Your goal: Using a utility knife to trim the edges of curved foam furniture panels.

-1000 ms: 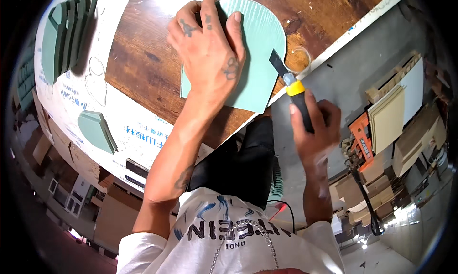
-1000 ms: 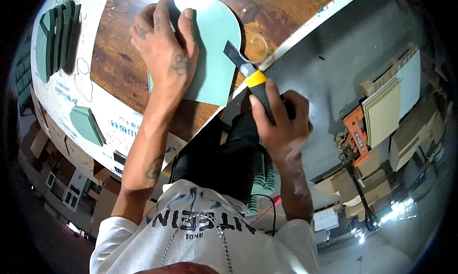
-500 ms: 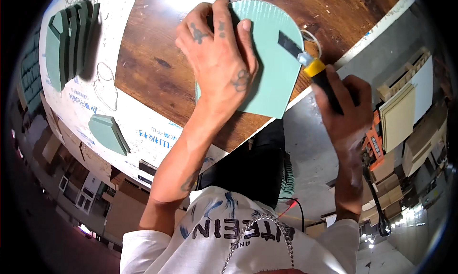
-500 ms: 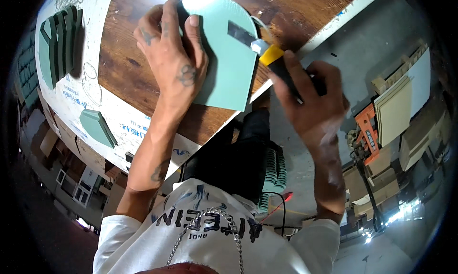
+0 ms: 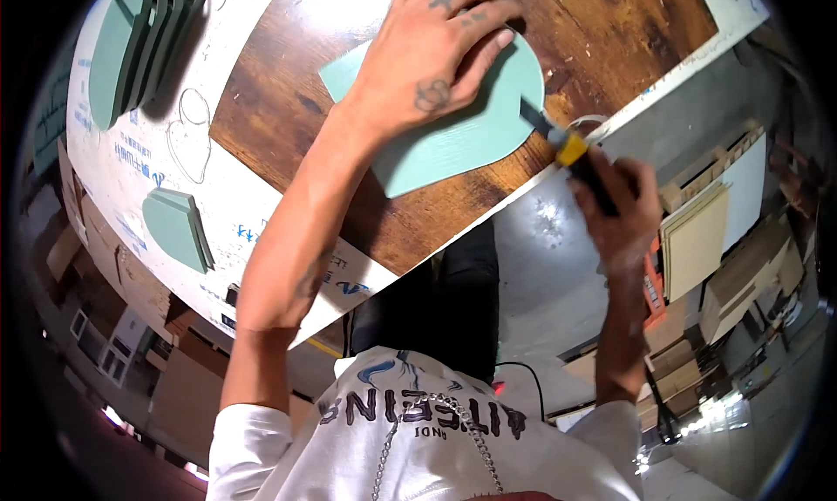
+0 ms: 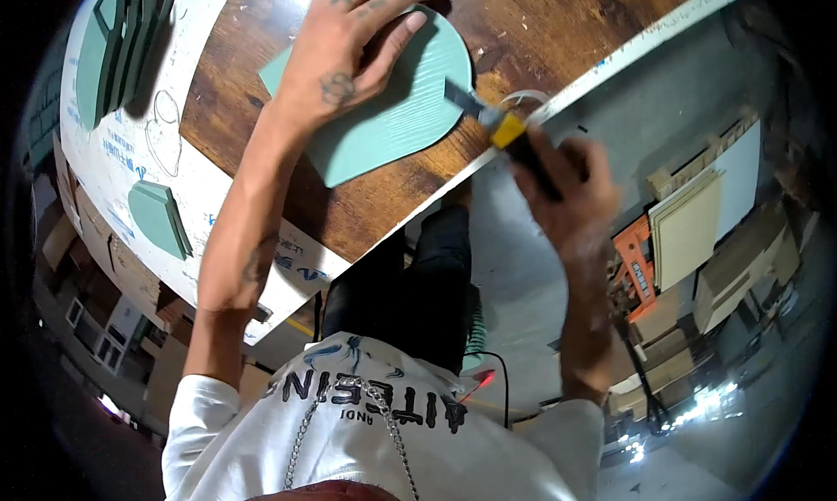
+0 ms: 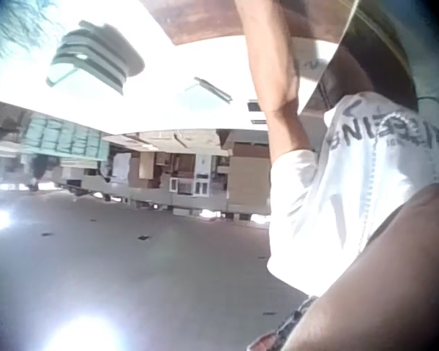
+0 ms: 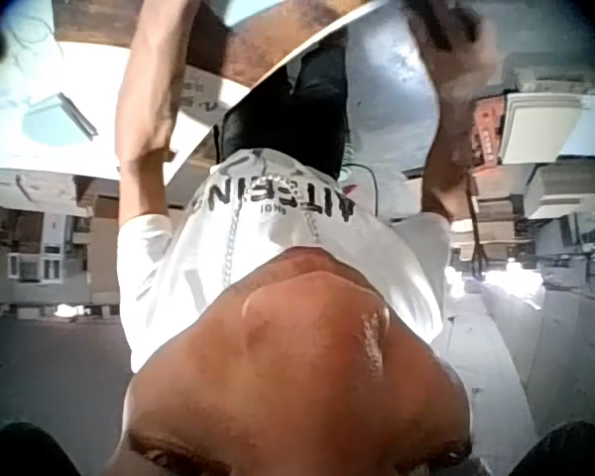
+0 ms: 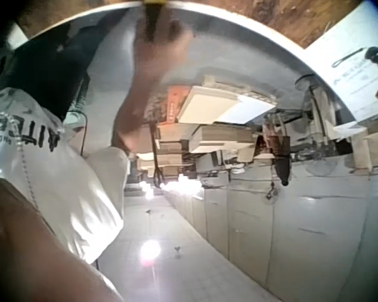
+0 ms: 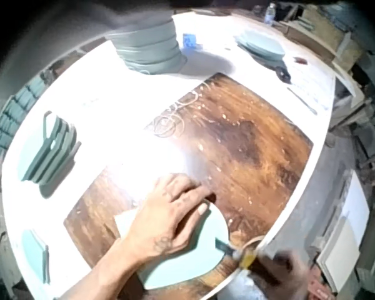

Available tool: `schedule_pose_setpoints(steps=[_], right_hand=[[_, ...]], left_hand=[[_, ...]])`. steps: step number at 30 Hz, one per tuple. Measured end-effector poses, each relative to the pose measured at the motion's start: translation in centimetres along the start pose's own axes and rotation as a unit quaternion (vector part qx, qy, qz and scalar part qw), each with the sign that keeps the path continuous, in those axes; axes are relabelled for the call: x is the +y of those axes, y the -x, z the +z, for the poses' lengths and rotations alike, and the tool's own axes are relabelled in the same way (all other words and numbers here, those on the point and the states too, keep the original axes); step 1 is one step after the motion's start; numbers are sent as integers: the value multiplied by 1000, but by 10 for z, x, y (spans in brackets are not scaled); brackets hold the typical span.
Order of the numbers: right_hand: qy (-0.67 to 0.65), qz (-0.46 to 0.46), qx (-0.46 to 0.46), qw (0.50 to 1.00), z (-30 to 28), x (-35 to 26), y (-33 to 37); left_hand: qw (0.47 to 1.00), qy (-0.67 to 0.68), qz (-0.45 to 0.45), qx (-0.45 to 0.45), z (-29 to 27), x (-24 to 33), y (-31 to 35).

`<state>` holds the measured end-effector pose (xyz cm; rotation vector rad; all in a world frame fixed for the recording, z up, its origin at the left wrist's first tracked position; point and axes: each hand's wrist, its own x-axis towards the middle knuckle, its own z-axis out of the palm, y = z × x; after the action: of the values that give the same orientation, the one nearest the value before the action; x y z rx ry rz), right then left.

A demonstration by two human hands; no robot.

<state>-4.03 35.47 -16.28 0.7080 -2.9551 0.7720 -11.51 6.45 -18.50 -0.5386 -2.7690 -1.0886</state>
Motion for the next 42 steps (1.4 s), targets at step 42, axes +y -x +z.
schedule_pose_setpoints(steps=[42], right_hand=[[-31, -36, -90, 995, -19, 6, -33]], left_hand=[[945, -228, -129, 193, -7, 13, 20]])
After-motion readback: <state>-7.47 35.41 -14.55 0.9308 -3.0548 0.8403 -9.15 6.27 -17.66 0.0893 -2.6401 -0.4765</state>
